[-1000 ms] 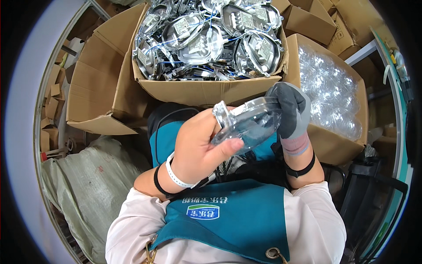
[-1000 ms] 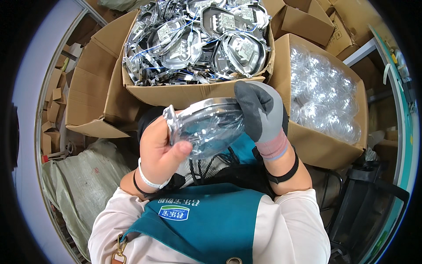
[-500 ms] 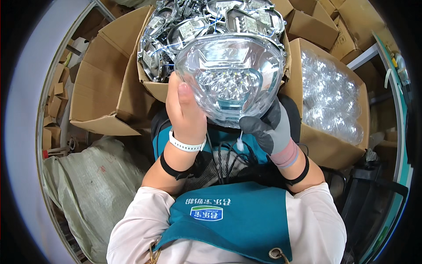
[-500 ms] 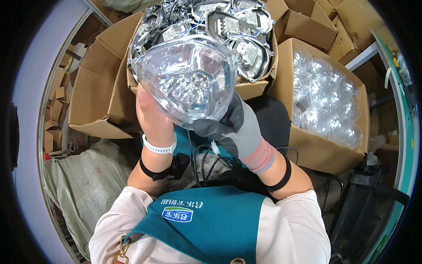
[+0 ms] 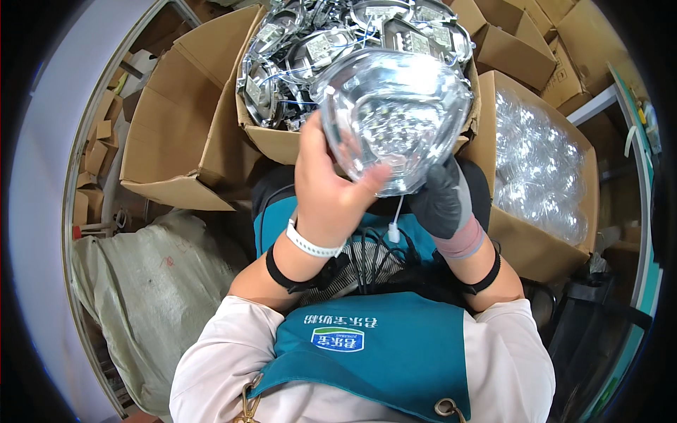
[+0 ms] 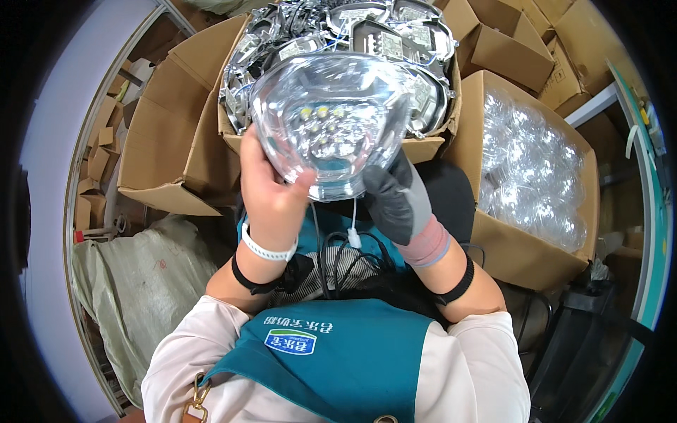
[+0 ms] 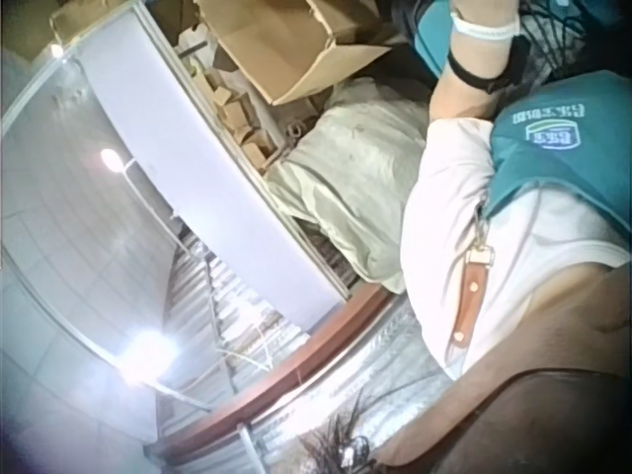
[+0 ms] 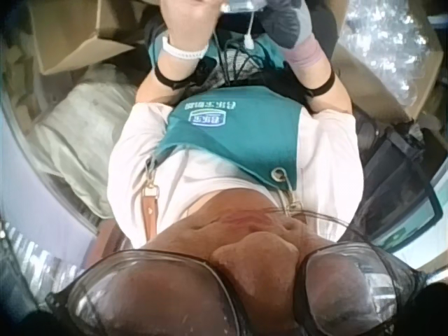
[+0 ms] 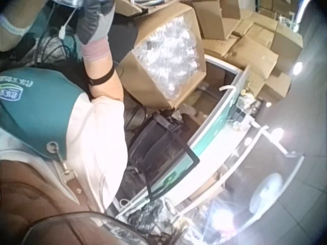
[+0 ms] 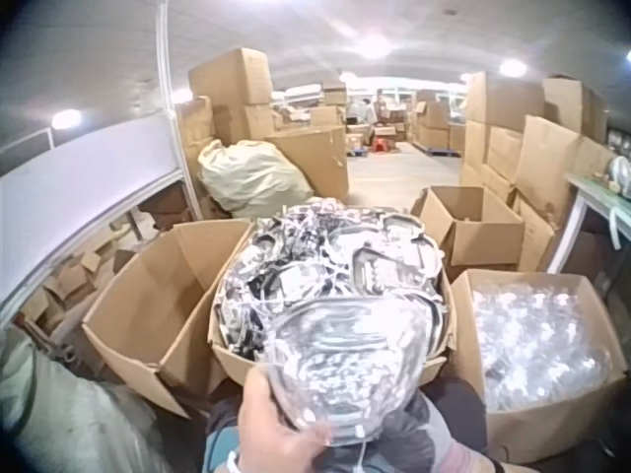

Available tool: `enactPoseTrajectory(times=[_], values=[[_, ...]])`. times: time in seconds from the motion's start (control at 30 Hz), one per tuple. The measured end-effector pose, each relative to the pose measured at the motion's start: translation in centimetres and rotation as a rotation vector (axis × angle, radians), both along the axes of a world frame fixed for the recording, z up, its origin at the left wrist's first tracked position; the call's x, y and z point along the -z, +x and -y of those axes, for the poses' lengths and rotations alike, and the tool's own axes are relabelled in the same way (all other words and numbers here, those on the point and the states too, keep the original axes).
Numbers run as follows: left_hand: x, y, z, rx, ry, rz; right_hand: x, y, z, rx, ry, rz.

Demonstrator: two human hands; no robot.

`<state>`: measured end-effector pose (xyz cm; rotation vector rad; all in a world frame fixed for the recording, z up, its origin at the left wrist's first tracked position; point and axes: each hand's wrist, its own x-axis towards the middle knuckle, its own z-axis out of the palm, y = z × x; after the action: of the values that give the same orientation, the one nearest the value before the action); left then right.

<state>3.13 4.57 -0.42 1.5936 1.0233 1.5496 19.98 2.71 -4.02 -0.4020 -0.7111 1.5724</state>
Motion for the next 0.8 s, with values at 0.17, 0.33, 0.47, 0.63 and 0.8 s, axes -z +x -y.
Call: enactPoseTrajectory(times=[0.17,0.33,0.47,0.63,0.8], values=[[-1.6,0.4,1.0,-0.117,0.311,-0.369,0.8,0.7,-0.5,-0.045,0.007,0.043],[-2.2,1.0,1.6,-0.041,0.121,-0.315,1.6,1.5,-1.0,-0.141,-0.032,-0.025],[-1.4,0.8,-0.1,0.099,0.054,-0.072,0.3,1.6,-0.9,-0.002,-0.102,0.005],[1.9,-0.1,-2.6,0.375,-0.58,1.083,-2.2,0.5,0.2,0.238,0.477,1.042],[4.0,-1.3,-3.4,0.753,-0.5,1.336,-1.8,5.8,0.2,0.446,0.645,1.013]])
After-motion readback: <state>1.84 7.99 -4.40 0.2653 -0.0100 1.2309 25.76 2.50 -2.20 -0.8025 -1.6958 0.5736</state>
